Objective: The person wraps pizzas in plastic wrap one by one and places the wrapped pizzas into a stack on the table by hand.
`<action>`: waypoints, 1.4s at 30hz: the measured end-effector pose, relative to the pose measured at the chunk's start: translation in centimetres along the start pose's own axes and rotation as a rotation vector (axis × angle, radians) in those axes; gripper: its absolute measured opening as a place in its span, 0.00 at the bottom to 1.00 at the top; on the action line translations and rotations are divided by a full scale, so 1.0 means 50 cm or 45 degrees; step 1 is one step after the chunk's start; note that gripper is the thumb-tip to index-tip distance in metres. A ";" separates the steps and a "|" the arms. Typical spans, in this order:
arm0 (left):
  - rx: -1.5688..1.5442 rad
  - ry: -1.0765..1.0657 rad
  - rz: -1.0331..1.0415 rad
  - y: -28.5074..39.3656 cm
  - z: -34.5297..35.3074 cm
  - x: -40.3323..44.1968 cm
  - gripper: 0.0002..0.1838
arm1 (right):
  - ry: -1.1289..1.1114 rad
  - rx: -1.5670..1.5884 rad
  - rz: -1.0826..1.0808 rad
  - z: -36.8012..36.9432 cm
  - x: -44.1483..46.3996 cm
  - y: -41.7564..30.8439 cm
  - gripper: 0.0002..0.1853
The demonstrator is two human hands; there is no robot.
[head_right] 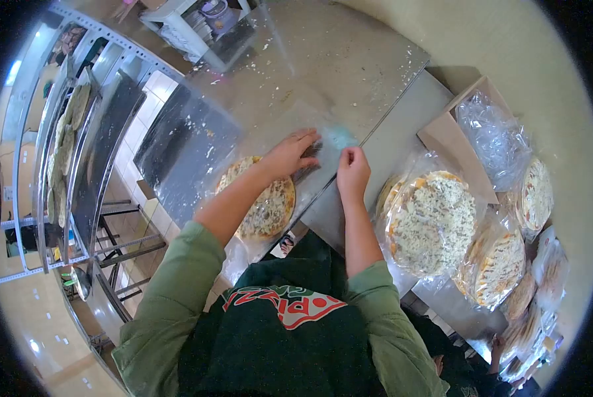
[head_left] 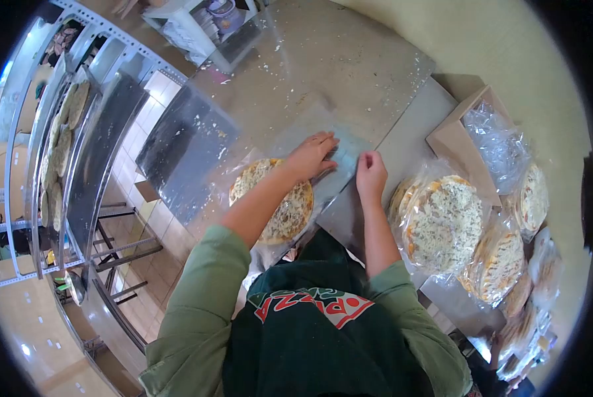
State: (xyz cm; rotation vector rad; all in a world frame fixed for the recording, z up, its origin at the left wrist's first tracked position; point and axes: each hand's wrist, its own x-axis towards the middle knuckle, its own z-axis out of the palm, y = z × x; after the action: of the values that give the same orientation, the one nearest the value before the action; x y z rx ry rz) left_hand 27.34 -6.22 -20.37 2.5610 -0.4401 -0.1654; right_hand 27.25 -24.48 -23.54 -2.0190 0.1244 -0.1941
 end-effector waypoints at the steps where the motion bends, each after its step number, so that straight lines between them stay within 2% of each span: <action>1: 0.132 -0.050 0.024 -0.009 0.009 0.021 0.40 | 0.021 0.100 0.108 0.004 0.006 0.025 0.06; 4: 0.341 -0.291 -0.184 -0.009 -0.001 0.057 0.50 | 0.077 0.352 0.373 0.011 0.010 0.094 0.06; 6: 0.406 -0.372 -0.227 0.004 -0.013 0.073 0.52 | 0.089 0.463 0.460 0.017 0.009 0.096 0.07; 7: 0.442 -0.405 -0.253 0.010 -0.025 0.072 0.52 | 0.107 0.353 0.318 0.016 0.009 0.086 0.08; 9: 0.381 -0.013 -0.110 0.020 -0.053 0.051 0.47 | 0.140 0.144 0.023 0.008 0.018 0.055 0.09; 10: 0.348 0.178 -0.037 0.032 -0.071 0.034 0.44 | 0.081 -0.005 0.066 -0.007 0.022 0.019 0.11; 12: 0.499 0.527 0.083 0.073 -0.200 -0.054 0.31 | 0.021 -0.007 0.089 -0.003 0.031 0.029 0.11; 13: 0.539 0.860 0.435 0.049 -0.257 -0.138 0.20 | -0.007 -0.008 0.097 -0.003 0.040 0.036 0.11; 15: 0.340 1.541 0.106 0.022 -0.261 -0.309 0.18 | -0.026 -0.043 0.099 -0.008 0.049 0.038 0.10; 17: 0.213 1.638 -0.287 -0.049 -0.173 -0.441 0.17 | -0.046 -0.090 0.145 -0.015 0.056 0.035 0.10; 19: -0.487 1.126 -0.753 -0.051 -0.022 -0.507 0.29 | -0.064 -0.131 0.106 -0.024 0.058 0.007 0.10; 21: 0.210 0.536 -0.281 0.001 -0.007 -0.487 0.43 | -0.096 -0.203 0.054 -0.036 0.057 -0.031 0.11; 23: 0.184 0.417 -0.273 0.025 0.002 -0.426 0.50 | -0.161 -0.173 -0.102 -0.041 0.051 -0.071 0.11; 27: 0.334 0.334 -0.253 0.046 0.005 -0.366 0.51 | -0.294 -0.191 -0.433 -0.060 -0.074 -0.276 0.08; 31: 0.393 0.293 -0.274 0.046 0.014 -0.364 0.47 | -0.506 -0.234 -1.041 -0.038 -0.212 -0.288 0.07; 32: 0.405 0.300 -0.273 0.042 0.017 -0.362 0.45 | -0.565 -0.265 -1.084 -0.030 -0.243 -0.279 0.08; 35: 0.029 0.329 -0.396 0.003 0.024 -0.351 0.34 | -0.688 -0.275 -1.157 -0.004 -0.300 -0.224 0.09; 38: 0.034 0.465 -0.583 -0.065 -0.019 -0.354 0.26 | -0.790 -0.296 -1.245 0.020 -0.316 -0.179 0.10; 40: -0.151 0.778 -0.629 -0.091 -0.046 -0.370 0.25 | -0.832 -0.325 -1.299 0.034 -0.326 -0.151 0.10; 42: -0.098 0.986 -0.405 -0.092 -0.060 -0.364 0.24 | -0.833 -0.355 -1.329 0.049 -0.332 -0.129 0.10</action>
State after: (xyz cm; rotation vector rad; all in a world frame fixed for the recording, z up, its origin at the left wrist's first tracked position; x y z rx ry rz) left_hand 12.10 5.14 -19.68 2.3646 0.2611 0.6626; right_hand 11.44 -16.60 -20.17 -2.1342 -1.3873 -0.1532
